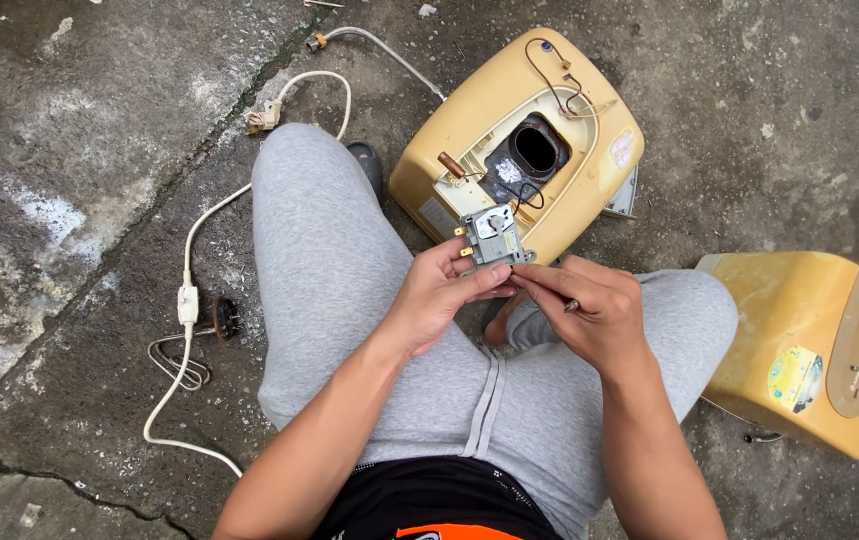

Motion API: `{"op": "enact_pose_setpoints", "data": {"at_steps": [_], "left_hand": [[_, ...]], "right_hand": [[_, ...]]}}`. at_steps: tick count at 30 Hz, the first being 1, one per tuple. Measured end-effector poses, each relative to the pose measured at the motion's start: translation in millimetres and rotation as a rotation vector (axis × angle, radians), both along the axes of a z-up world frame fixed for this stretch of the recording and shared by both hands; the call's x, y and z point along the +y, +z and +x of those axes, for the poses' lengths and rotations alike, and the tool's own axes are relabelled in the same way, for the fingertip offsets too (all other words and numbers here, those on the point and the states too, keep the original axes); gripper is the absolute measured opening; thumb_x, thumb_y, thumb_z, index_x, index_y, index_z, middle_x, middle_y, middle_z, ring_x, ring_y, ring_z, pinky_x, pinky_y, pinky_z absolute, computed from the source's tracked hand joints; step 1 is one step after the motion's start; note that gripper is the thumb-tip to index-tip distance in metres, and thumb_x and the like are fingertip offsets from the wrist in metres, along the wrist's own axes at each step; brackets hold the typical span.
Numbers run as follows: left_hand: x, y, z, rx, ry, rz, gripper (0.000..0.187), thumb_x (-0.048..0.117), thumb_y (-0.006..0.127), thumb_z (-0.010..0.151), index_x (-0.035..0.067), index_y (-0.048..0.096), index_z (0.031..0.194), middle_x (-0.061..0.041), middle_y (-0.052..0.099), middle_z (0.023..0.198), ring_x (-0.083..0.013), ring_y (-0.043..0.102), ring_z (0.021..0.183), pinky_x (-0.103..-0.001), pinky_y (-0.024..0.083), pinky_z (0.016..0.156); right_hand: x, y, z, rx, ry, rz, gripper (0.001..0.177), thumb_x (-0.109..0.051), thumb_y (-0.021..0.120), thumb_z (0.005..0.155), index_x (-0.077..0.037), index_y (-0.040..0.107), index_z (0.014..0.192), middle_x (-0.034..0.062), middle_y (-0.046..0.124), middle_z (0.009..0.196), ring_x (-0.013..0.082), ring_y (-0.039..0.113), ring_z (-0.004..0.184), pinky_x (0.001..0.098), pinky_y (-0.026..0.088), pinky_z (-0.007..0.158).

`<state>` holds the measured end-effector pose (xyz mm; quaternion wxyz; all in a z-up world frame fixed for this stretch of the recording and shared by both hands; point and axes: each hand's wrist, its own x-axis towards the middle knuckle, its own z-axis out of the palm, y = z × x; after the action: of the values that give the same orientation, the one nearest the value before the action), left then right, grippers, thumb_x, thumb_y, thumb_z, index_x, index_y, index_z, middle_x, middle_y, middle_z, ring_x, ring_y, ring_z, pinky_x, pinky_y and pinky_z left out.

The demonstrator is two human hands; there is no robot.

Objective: The person sits on the floor and uses a screwdriver to disassemble a small electrical component from a beige appliance. They manipulate the component and wires, then place the part back into the appliance's housing.

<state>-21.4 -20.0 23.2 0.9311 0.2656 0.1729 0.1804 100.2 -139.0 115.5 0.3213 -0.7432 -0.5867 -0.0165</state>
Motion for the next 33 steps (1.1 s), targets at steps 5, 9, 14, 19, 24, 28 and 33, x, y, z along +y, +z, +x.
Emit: {"op": "enact_pose_setpoints", "data": {"at_steps": [5,9,14,19,24,28,33], "left_hand": [[0.6,1.8,-1.1,0.006,0.002,0.018,0.038,0.000,0.078,0.086,-0.011,0.063,0.119,-0.027,0.074,0.103,-0.0338,0.074,0.096,-0.046,0.064,0.085],[1.5,2.8,-1.7,0.024,-0.009,0.038,0.040,0.001,0.078,0.087,-0.010,0.063,0.122,-0.026,0.074,0.105,-0.0320,0.074,0.097,-0.043,0.063,0.086],[-0.7,1.1,-0.3,0.031,-0.014,0.042,0.040,0.002,0.078,0.088,-0.009,0.063,0.122,-0.024,0.074,0.106,-0.0300,0.073,0.099,-0.041,0.063,0.086],[-1.2,3.1,-0.8,0.034,-0.027,0.045,0.041,0.003,0.078,0.088,-0.008,0.063,0.124,-0.022,0.074,0.108,-0.0281,0.073,0.101,-0.039,0.063,0.087],[-0.2,1.5,-1.2,0.030,-0.033,0.039,0.040,0.003,0.078,0.088,-0.008,0.063,0.124,-0.023,0.074,0.108,-0.0289,0.073,0.100,-0.040,0.064,0.086],[0.1,1.6,-1.4,0.023,-0.038,0.033,0.040,0.002,0.078,0.088,-0.008,0.063,0.124,-0.024,0.074,0.108,-0.0305,0.074,0.100,-0.041,0.064,0.085],[0.2,1.3,-1.5,0.015,-0.040,0.028,0.037,0.003,0.078,0.088,-0.008,0.064,0.121,-0.023,0.075,0.105,-0.0301,0.075,0.096,-0.042,0.064,0.084]], "right_hand": [[0.0,3.8,-0.4,-0.019,0.021,-0.013,0.014,-0.002,0.080,0.089,-0.015,0.083,0.094,0.0033,0.052,0.054,0.0217,0.051,0.042,0.0274,0.045,0.046],[2.2,5.5,-2.8,-0.031,0.049,-0.011,0.014,0.000,0.079,0.089,-0.012,0.083,0.094,0.0062,0.052,0.055,0.0270,0.052,0.042,0.0313,0.045,0.045],[1.0,3.3,-0.9,-0.006,0.037,-0.008,0.015,-0.001,0.080,0.088,-0.013,0.083,0.096,0.0039,0.050,0.054,0.0223,0.050,0.041,0.0292,0.045,0.045],[0.6,1.4,-1.9,0.122,0.008,-0.020,0.012,-0.003,0.081,0.087,-0.012,0.083,0.095,0.0026,0.052,0.053,0.0204,0.052,0.043,0.0288,0.046,0.046],[2.8,-0.4,-3.2,0.241,-0.003,0.001,0.011,-0.001,0.081,0.086,-0.010,0.082,0.093,0.0026,0.049,0.052,0.0172,0.048,0.043,0.0280,0.043,0.046],[1.7,-4.5,0.0,0.295,0.004,0.003,0.008,-0.003,0.082,0.085,-0.009,0.080,0.089,0.0025,0.047,0.050,0.0163,0.045,0.043,0.0282,0.041,0.046],[0.0,-10.7,2.1,0.324,-0.014,0.007,0.008,-0.003,0.083,0.084,-0.009,0.080,0.089,0.0015,0.047,0.050,0.0154,0.044,0.044,0.0279,0.041,0.047]]}}
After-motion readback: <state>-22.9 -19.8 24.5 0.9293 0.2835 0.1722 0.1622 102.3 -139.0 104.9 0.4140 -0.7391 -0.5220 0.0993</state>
